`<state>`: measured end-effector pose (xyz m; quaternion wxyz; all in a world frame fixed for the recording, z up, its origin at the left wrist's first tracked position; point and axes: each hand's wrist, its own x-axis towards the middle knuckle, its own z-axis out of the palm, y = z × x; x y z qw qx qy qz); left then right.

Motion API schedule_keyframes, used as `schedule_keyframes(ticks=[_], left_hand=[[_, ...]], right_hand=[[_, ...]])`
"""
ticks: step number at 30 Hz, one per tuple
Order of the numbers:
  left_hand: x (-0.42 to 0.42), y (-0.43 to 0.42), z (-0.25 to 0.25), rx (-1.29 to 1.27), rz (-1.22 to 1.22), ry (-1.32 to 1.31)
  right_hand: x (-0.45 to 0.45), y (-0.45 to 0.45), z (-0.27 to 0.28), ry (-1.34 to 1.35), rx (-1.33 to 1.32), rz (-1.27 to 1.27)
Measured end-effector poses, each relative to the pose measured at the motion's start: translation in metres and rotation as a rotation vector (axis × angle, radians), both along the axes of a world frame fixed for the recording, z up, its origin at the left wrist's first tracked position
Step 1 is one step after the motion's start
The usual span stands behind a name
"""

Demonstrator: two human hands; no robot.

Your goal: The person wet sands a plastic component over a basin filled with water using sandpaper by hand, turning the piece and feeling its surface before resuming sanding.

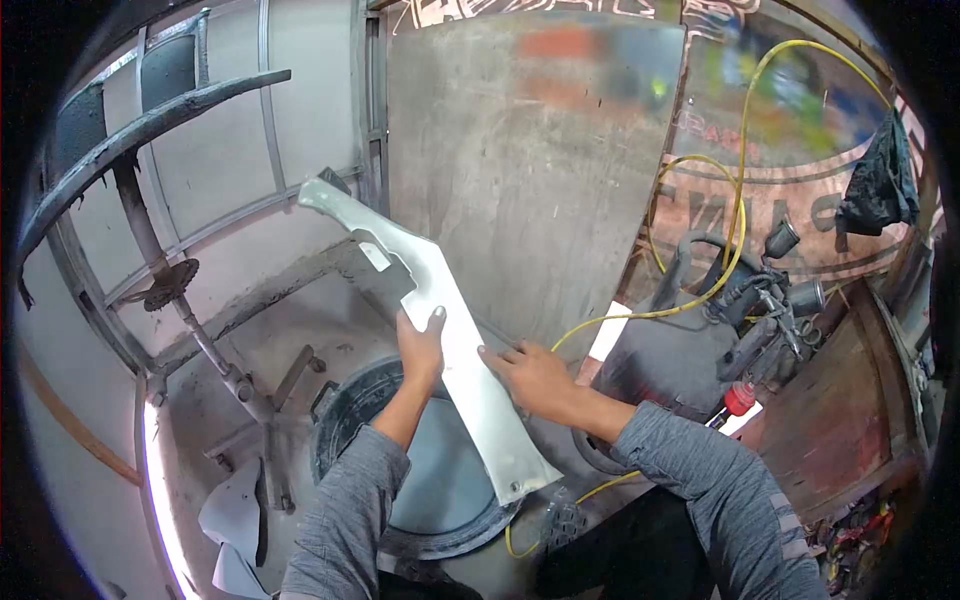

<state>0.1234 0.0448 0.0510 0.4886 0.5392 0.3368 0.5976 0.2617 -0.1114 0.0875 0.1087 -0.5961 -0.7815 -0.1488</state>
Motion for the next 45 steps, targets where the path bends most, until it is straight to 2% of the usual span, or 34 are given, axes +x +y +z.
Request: schedule_keyframes(ticks=[6, 8, 9, 11, 12, 13, 14, 16, 18, 19, 21, 22, 24, 26, 28, 30, 32, 33, 34, 36, 38, 40, 45], left_hand=[[-0.005, 0.018, -0.015, -0.074, -0.036, -0.020], [-0.005, 0.022, -0.020, -0.097, -0.051, -0.024], [-0.006, 0.023, -0.020, -0.118, -0.069, -0.032], [-0.006, 0.023, -0.019, -0.139, -0.115, -0.029], [-0.005, 0.020, -0.017, -0.157, -0.164, -0.029], [-0.008, 0.000, 0.004, -0.212, -0.198, -0.056], [-0.008, 0.000, 0.002, -0.212, -0.192, -0.056], [-0.006, -0.005, 0.007, -0.334, -0.354, -0.129], [-0.001, -0.020, 0.003, -0.350, -0.344, -0.123], [0.000, -0.024, -0.002, -0.367, -0.416, -0.099], [0.000, -0.027, -0.019, -0.381, -0.523, -0.034], [-0.002, -0.040, -0.017, -0.380, -0.519, -0.034], [-0.004, -0.071, -0.011, -0.281, -0.554, -0.037], [-0.013, -0.090, -0.004, -0.298, -0.530, -0.054], [-0.021, -0.106, 0.001, -0.320, -0.522, 0.008], [-0.026, -0.116, -0.013, -0.236, -0.483, 0.092], [-0.040, -0.131, -0.002, -0.343, -0.626, 0.117], [-0.048, -0.132, 0.001, -0.377, -0.655, 0.308], [-0.055, -0.136, 0.003, -0.379, -0.642, 0.309], [-0.068, -0.147, 0.010, -0.501, -0.714, 0.114], [-0.070, -0.151, 0.013, -0.474, -0.689, 0.068], [-0.071, -0.155, 0.018, -0.499, -0.640, -0.135], [-0.076, -0.168, 0.028, -0.500, -0.512, -0.071]], right_hand=[[-0.011, -0.006, 0.006, 0.237, -0.134, 0.068], [-0.018, -0.008, 0.006, 0.508, -0.159, 0.013], [-0.019, -0.007, 0.001, 0.511, -0.164, 0.016], [-0.020, -0.003, -0.014, 0.811, -0.126, 0.012], [-0.021, -0.002, -0.017, 0.813, -0.130, 0.016], [-0.022, -0.001, -0.018, 0.958, -0.171, -0.062], [-0.023, 0.001, -0.020, 1.099, -0.212, -0.141], [-0.022, 0.009, -0.025, 1.130, -0.127, -0.127], [-0.016, 0.014, -0.022, 1.441, -0.175, -0.268], [-0.013, 0.022, -0.037, 1.375, 0.025, -0.210], [-0.003, 0.030, -0.053, 1.467, -0.001, -0.234], [-0.004, 0.030, -0.050, 1.562, -0.032, -0.258], [-0.007, 0.026, -0.035, 1.598, -0.046, -0.301], [-0.010, 0.027, -0.032, 1.638, -0.058, -0.344], [-0.011, 0.032, -0.039, 1.368, 0.097, -0.284], [-0.014, 0.031, -0.040, 1.378, 0.138, -0.270], [-0.018, 0.036, -0.045, 1.393, 0.174, -0.247], [-0.019, 0.040, -0.045, 1.422, 0.151, -0.249], [-0.021, 0.043, -0.046, 1.449, 0.126, -0.252], [-0.026, 0.041, -0.046, 1.525, 0.040, -0.260], [-0.034, 0.040, -0.040, 1.480, 0.071, -0.275], [-0.045, 0.035, -0.031, 1.426, 0.110, -0.257], [-0.065, 0.014, -0.010, 1.379, 0.189, -0.217]])
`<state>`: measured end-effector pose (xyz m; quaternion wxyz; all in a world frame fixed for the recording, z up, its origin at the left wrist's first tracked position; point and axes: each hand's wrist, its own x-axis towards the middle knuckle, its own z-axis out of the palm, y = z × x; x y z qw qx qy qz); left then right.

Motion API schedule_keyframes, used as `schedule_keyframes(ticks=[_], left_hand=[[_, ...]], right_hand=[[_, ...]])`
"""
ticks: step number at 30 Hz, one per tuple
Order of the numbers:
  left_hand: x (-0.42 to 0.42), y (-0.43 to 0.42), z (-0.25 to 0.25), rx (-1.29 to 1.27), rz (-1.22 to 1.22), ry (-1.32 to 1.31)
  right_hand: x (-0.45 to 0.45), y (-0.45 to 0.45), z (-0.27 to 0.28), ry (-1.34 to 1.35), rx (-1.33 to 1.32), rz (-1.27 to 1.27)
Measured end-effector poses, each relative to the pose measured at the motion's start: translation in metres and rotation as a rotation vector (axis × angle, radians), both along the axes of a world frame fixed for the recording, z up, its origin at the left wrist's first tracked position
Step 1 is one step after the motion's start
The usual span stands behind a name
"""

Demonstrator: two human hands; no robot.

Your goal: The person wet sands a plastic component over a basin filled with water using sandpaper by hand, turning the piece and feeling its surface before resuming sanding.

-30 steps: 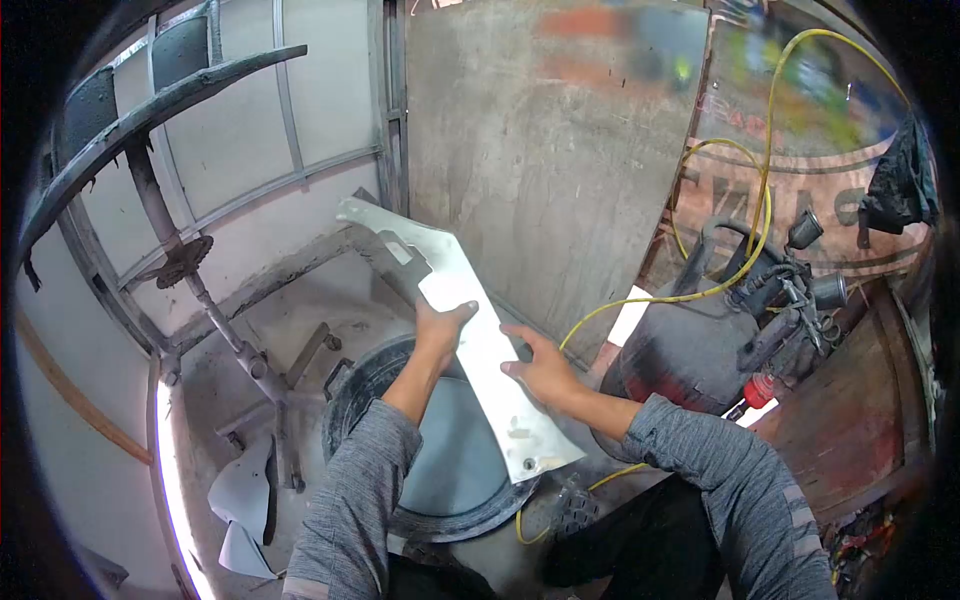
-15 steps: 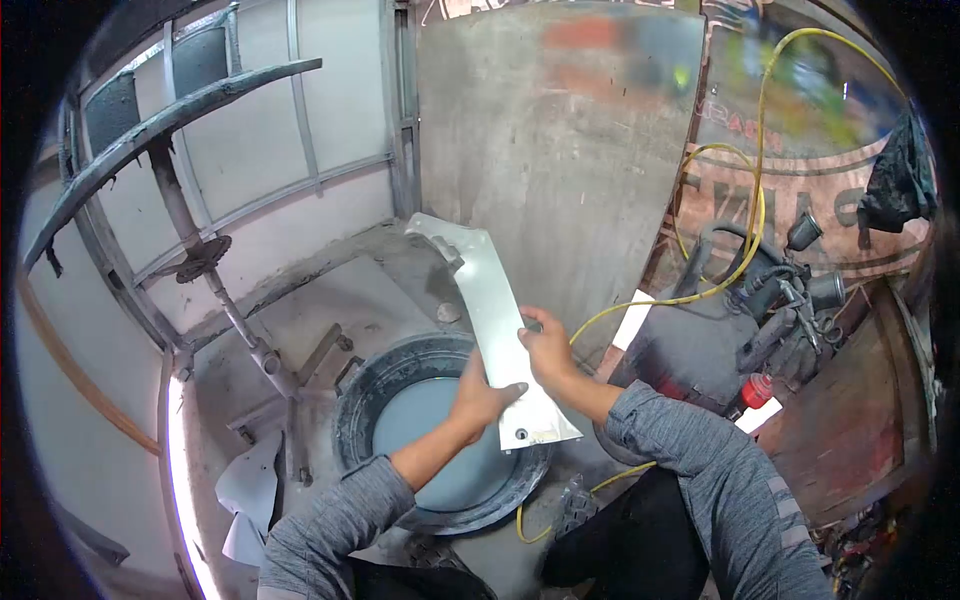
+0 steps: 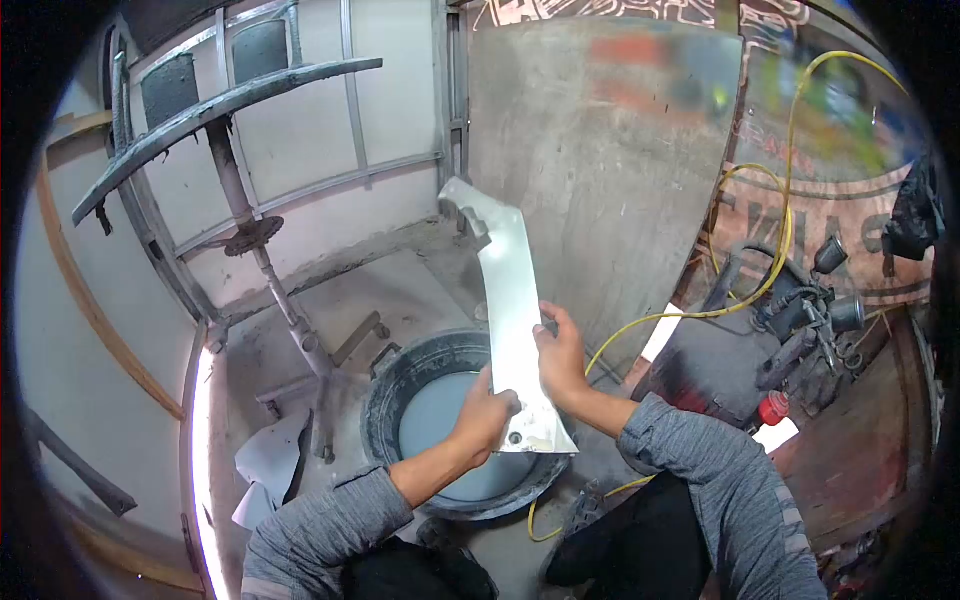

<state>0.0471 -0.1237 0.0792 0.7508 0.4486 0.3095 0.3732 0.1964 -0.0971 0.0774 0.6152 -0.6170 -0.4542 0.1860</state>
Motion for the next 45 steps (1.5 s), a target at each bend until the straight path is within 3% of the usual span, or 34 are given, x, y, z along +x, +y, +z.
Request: schedule_keyframes(ticks=[6, 9, 11, 14, 26, 29, 35, 45], left_hand=[[0.003, -0.002, 0.010, 0.097, 0.034, 0.000], [-0.001, -0.003, 0.017, 0.122, 0.016, 0.016], [0.000, -0.001, 0.013, 0.127, 0.002, 0.022], [0.003, 0.002, -0.001, 0.206, -0.041, -0.046], [0.013, 0.000, 0.002, 0.141, -0.052, 0.064], [0.012, 0.002, -0.010, 0.167, -0.083, -0.082], [0.009, 0.005, -0.005, 0.105, -0.096, -0.090], [0.012, 0.008, -0.008, 0.221, -0.066, 0.049]], right_hand=[[-0.002, -0.008, 0.025, 0.030, 0.034, 0.021], [-0.001, -0.003, 0.020, -0.082, 0.128, -0.009], [-0.001, -0.007, 0.025, 0.064, 0.080, 0.061], [0.007, -0.004, 0.018, 0.058, 0.062, 0.076], [0.013, -0.012, 0.015, -0.017, 0.084, 0.027], [0.013, -0.013, 0.013, -0.016, 0.084, 0.036], [0.014, -0.007, 0.010, -0.026, 0.110, 0.019], [0.015, -0.002, 0.004, -0.051, 0.146, 0.003]])
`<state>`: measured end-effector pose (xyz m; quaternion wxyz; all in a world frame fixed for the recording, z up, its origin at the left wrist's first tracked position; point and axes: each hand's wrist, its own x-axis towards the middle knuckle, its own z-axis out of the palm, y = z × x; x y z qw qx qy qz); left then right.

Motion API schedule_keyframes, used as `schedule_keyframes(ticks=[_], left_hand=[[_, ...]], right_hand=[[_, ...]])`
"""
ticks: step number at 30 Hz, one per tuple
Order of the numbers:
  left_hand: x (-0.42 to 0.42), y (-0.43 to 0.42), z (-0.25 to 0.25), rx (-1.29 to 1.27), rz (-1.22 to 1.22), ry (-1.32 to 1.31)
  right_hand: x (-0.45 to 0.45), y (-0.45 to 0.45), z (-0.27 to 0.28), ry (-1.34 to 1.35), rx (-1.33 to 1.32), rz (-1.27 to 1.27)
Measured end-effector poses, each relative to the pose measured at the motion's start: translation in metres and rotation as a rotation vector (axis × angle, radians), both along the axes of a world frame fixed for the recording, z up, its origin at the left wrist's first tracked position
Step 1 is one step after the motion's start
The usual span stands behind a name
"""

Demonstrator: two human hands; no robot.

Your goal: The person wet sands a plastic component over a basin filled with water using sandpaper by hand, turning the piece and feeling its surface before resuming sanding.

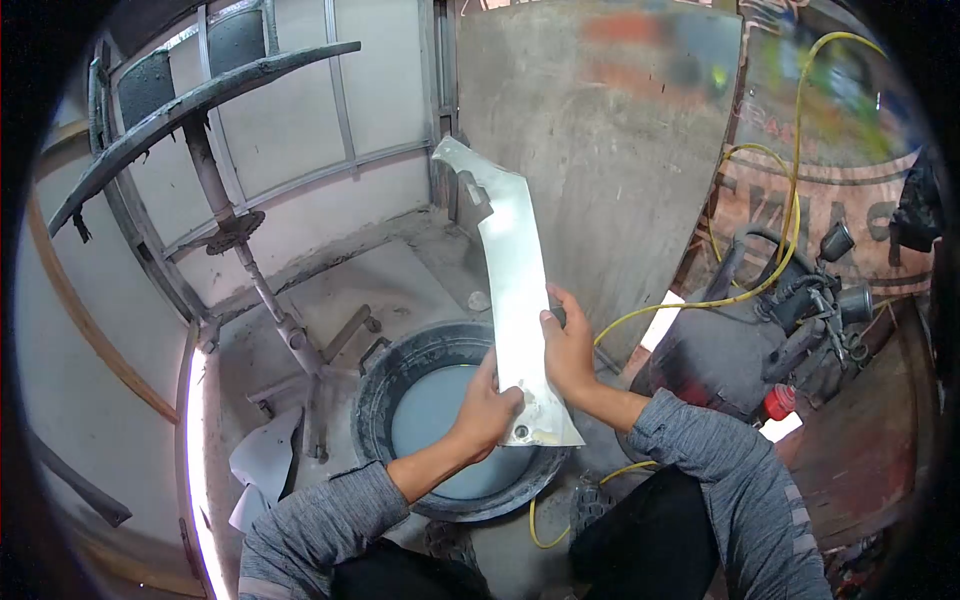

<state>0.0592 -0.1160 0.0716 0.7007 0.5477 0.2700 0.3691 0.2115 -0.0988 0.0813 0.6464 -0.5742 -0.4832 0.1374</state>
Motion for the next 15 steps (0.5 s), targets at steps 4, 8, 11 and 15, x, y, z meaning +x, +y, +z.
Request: schedule_keyframes(ticks=[4, 8, 11, 15], left_hand=[[0.0004, -0.0006, -0.0017, 0.000, -0.001, -0.076], [0.0009, 0.0006, -0.0065, -0.007, -0.022, -0.128], [0.0009, -0.0009, -0.0021, -0.030, -0.019, -0.122], [0.0025, -0.0022, -0.0004, 0.021, 0.002, -0.053]], right_hand=[[-0.0006, -0.0027, 0.0027, -0.038, -0.031, -0.033], [0.0001, -0.0053, 0.0079, -0.032, -0.074, -0.013], [0.0006, -0.0059, 0.0097, 0.026, -0.091, 0.020], [0.0002, -0.0072, 0.0094, 0.002, -0.070, 0.042]])
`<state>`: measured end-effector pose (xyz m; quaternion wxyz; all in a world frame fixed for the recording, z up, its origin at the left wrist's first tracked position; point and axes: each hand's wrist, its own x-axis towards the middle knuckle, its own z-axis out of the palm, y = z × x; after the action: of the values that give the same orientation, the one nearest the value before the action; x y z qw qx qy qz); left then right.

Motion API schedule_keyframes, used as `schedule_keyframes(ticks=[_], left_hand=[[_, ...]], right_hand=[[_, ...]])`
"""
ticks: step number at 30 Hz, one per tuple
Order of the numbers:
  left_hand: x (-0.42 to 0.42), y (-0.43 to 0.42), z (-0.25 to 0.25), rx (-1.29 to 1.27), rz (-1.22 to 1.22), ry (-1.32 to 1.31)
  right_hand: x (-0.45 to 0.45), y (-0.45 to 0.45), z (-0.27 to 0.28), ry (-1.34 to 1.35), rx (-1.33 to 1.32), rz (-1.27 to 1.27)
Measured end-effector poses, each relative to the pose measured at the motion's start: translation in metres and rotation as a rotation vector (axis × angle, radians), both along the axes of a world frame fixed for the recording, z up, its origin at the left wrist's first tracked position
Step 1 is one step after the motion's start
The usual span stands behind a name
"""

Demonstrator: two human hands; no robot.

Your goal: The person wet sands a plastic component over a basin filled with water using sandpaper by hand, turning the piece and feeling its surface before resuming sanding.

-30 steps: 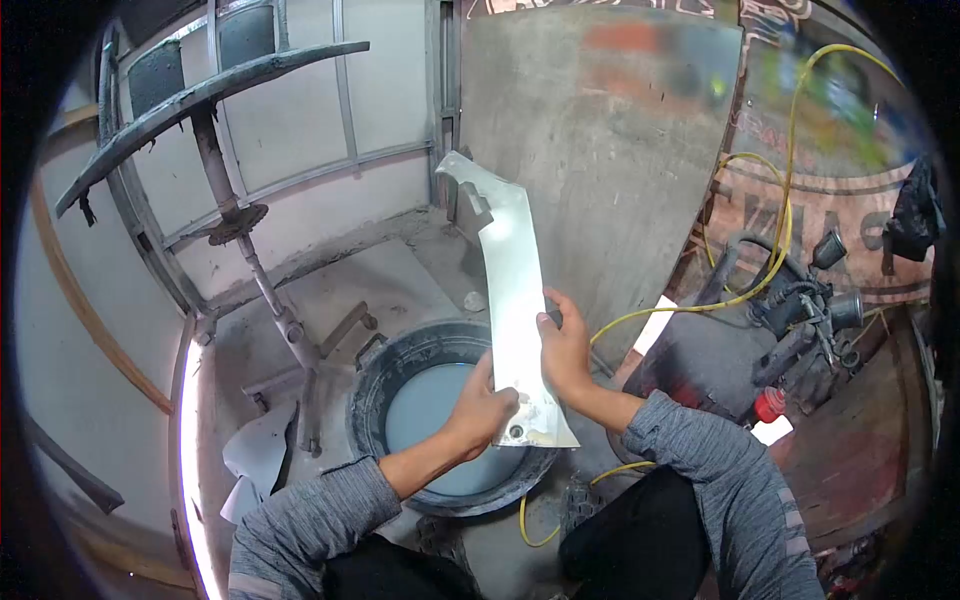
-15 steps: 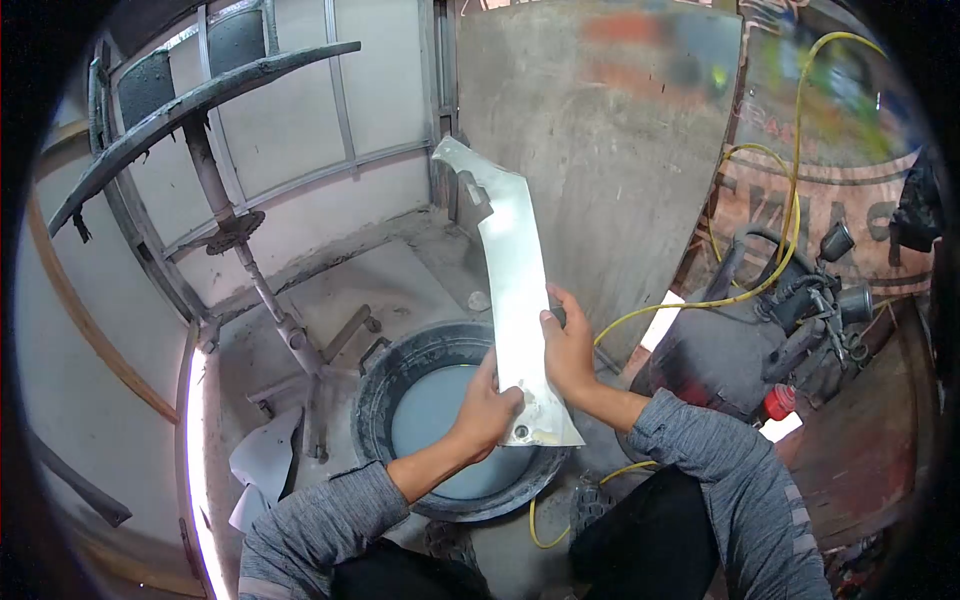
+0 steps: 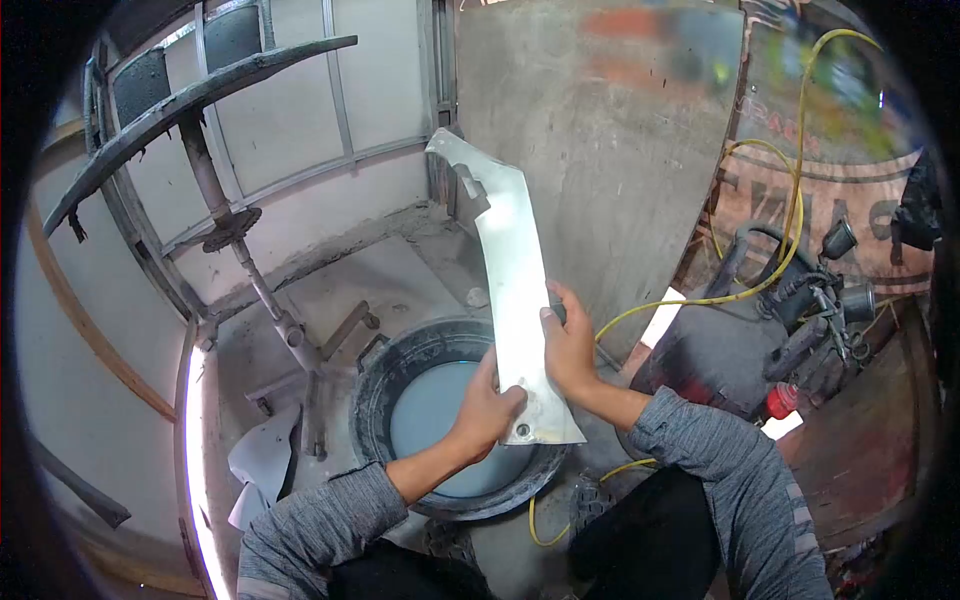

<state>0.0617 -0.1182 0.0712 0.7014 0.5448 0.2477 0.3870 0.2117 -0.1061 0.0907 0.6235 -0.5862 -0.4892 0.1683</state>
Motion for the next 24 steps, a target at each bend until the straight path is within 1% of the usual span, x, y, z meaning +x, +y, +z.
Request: schedule_keyframes(ticks=[3, 5, 7, 10, 12, 13, 14, 16, 18, 20, 22, 24], left_hand=[[-0.001, 0.000, -0.001, 0.025, 0.040, 0.022], [-0.002, 0.000, 0.001, -0.018, 0.013, 0.023], [-0.003, 0.004, -0.005, 0.005, -0.007, 0.014], [-0.004, 0.004, -0.006, 0.020, -0.029, 0.001], [-0.004, 0.000, 0.001, 0.015, -0.031, -0.004], [-0.006, -0.004, 0.008, -0.002, -0.033, 0.047], [-0.007, -0.006, 0.012, -0.020, -0.036, 0.097], [-0.006, -0.003, 0.003, -0.011, -0.037, 0.079], [-0.005, -0.001, -0.003, -0.001, -0.035, 0.059], [-0.004, 0.000, -0.006, 0.070, 0.010, 0.118], [-0.003, 0.000, -0.006, 0.037, 0.003, 0.110], [-0.002, 0.001, -0.009, 0.007, -0.002, 0.102]], right_hand=[[-0.001, -0.001, 0.000, -0.025, -0.028, -0.021], [0.001, 0.004, -0.008, -0.043, -0.021, -0.035], [0.002, 0.005, -0.009, -0.061, -0.014, -0.050], [0.002, 0.005, -0.011, 0.003, -0.017, -0.012], [0.005, 0.007, -0.016, 0.036, -0.078, 0.002], [0.005, 0.008, -0.018, 0.035, -0.078, 0.002], [0.005, 0.008, -0.020, -0.010, -0.054, -0.020], [0.005, 0.007, -0.021, -0.056, -0.029, -0.043], [0.006, 0.006, -0.023, -0.122, -0.099, -0.072], [0.008, 0.009, -0.029, -0.088, -0.080, -0.050], [0.009, 0.012, -0.033, -0.052, -0.061, -0.028], [0.009, 0.013, -0.033, -0.020, -0.101, -0.024]])
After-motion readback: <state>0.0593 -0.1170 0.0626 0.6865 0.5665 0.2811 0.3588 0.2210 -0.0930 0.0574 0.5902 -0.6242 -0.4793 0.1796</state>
